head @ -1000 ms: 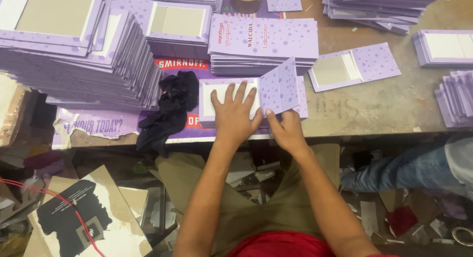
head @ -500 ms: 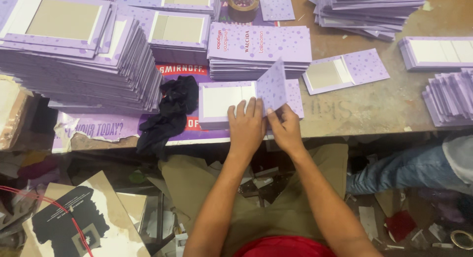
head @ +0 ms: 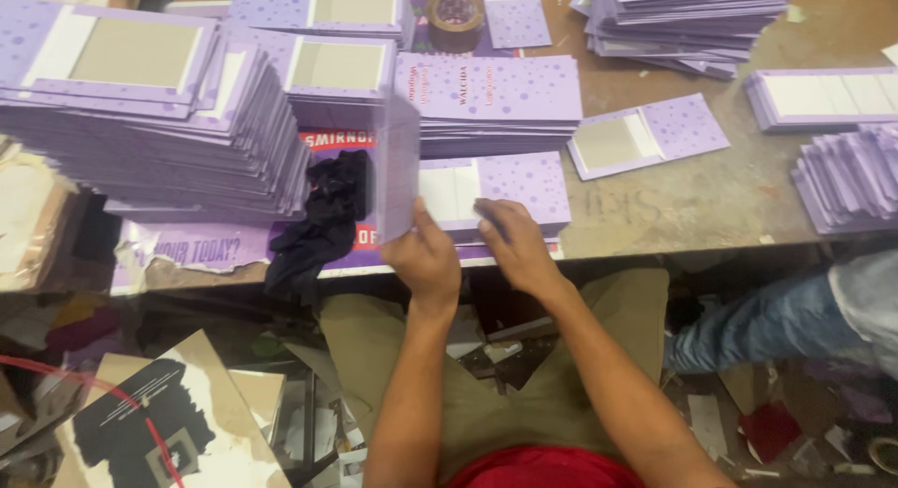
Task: The person repeatedly folds small purple printed cards in half and stacks them on the table. They handle each card one at a time, aligning edges and pressing the fold before placing it on a growing pile.
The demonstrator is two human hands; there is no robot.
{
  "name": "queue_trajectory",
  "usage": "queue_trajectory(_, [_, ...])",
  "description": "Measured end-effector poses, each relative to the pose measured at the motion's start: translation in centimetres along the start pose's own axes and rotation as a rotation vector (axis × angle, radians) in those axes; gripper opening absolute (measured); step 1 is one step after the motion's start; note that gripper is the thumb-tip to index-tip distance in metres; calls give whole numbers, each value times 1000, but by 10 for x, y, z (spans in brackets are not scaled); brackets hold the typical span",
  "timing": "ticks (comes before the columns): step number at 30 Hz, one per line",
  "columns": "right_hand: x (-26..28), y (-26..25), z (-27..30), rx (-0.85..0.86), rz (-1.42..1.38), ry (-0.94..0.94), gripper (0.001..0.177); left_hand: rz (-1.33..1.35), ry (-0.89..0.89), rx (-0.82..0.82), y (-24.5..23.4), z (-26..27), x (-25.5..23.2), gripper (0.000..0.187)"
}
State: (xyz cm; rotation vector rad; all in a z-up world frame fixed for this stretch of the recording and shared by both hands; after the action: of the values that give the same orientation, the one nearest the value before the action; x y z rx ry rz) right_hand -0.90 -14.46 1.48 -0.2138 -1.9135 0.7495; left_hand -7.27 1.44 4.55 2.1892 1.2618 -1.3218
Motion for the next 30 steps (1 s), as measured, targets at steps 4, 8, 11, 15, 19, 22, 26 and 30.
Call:
queue_trajectory(4, [-10, 2, -3, 55, -494, 263, 55, 636, -162, -207, -32, 2, -5, 29])
queue_trajectory(8, [-9, 0, 3, 5, -848, 277, 70, 1172, -407, -169, -23, 0, 5, 32])
queue_trajectory(11, [-20, -5, 5, -102, -956, 393, 86, 1201, -572, -101, -14, 4, 16, 35])
queue_trajectory(15, [-39, -27, 4, -155, -938, 508, 80, 1053, -614, -114, -16, 0, 38, 50])
queue_trajectory(19, [-57, -54, 9, -161, -840, 511, 74, 870, -587, -102, -23, -16, 64, 41])
queue_trajectory(22, [-65, -65, 7, -145, -753, 534, 70, 597, -492, -18, -22, -25, 68, 36])
queue_trajectory(26, [-65, -73, 1, -135, -534, 545, 67, 39, -294, 201, -22, -33, 56, 34])
queue_trajectory(30, [-59, -75, -5, -109, -475, 578, 63, -422, -186, 302, -18, -36, 45, 32])
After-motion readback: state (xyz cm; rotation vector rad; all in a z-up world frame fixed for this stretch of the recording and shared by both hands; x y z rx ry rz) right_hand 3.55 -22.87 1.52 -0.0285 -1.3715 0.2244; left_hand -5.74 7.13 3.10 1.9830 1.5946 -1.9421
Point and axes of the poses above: each hand's wrist, its own z-axis away from the middle knuckle, its own y-axis out of the palm, x = y × z, the point moved 5 cm from there along -z, towards the middle knuckle, and after that the axes turned 7 degrees about y, right-handed, at the moved point
